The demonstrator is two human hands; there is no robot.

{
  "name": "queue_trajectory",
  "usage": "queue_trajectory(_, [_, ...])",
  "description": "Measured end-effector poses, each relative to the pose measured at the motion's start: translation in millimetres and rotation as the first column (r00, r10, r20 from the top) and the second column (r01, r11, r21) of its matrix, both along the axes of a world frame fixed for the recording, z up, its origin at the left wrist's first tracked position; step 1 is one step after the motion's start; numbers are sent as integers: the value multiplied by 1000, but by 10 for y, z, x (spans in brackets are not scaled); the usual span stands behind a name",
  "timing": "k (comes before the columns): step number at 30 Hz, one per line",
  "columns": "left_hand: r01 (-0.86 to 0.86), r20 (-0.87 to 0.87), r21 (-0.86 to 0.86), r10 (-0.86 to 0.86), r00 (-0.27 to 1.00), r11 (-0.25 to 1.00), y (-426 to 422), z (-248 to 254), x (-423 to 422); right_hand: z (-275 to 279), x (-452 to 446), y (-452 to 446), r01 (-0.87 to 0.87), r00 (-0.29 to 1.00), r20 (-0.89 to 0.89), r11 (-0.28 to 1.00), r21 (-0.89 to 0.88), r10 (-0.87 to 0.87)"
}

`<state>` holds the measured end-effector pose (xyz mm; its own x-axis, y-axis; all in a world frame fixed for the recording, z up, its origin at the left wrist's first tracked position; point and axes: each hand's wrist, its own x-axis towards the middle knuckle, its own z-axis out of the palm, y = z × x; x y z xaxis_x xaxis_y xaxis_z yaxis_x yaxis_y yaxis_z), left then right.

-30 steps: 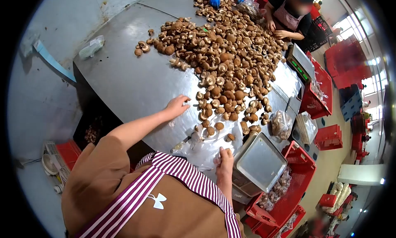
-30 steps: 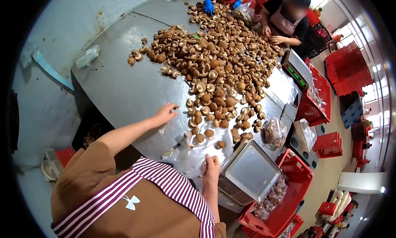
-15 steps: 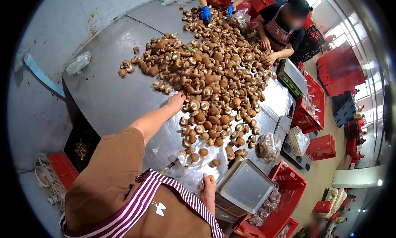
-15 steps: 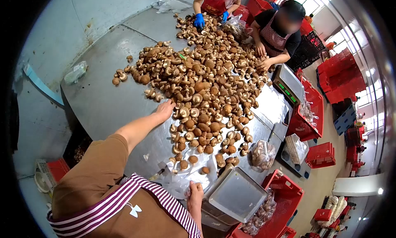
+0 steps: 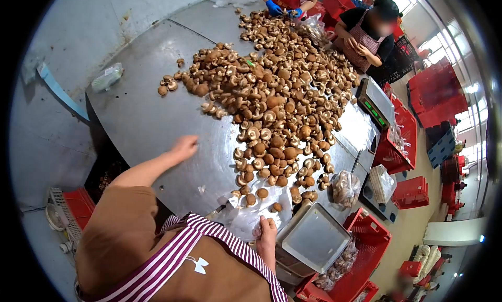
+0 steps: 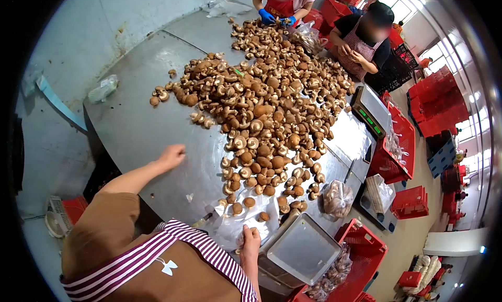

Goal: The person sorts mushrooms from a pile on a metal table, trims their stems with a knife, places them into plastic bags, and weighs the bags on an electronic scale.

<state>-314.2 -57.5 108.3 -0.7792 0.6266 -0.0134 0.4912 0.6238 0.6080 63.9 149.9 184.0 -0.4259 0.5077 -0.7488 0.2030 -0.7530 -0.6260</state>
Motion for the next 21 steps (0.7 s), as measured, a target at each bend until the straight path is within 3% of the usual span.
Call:
queue_trajectory(1, [-91, -87, 85, 98, 991, 992, -323, 182, 24, -55, 48, 3, -18, 1000, -19, 1000, 14, 18])
queue_trajectory(5, [-537, -252, -55, 509, 823, 841, -1917, 398, -223, -118, 126, -30, -49, 998, -43, 998, 46, 51])
queue_trajectory(7, [-641, -478, -381, 451, 754, 666, -2589, 607, -176, -88, 108, -82, -64, 997, -49, 996, 64, 68])
queue_trajectory(8, [-708, -507, -436, 498, 703, 556, -2676, 731, -45, -86, 96, -96, -79, 996, -45, 994, 81, 83])
queue_trajectory(10, [-693, -463, -376, 523, 715, 615, -2729, 767, 90, -64, 63, -148, -86, 995, -45, 991, 102, 91])
queue_trajectory(12, [-518, -289, -219, 452, 844, 827, -2629, 492, 165, -7, 42, -208, -132, 988, -61, 977, 168, 144])
queue_trajectory(14, [-353, -10, -81, 353, 935, 932, -2026, 394, 459, 47, -4, -280, -131, 987, -64, 971, 199, 146])
queue_trajectory(17, [-133, 437, 62, 93, 894, 989, -949, 479, 1123, 257, -92, -419, -111, 983, -111, 960, 258, 143])
queue_trajectory(18, [16, 434, 206, -106, 895, 978, -663, 519, 1354, 314, -94, -447, -118, 982, -103, 944, 308, 156])
queue_trajectory(19, [113, 509, 245, -227, 831, 963, -380, 762, 1590, 372, -89, -473, -117, 977, -127, 932, 344, 169])
queue_trajectory(21, [405, 178, 320, -475, 862, 856, 16, 1354, 2021, 449, -56, -524, -120, 964, -179, 920, 374, 198])
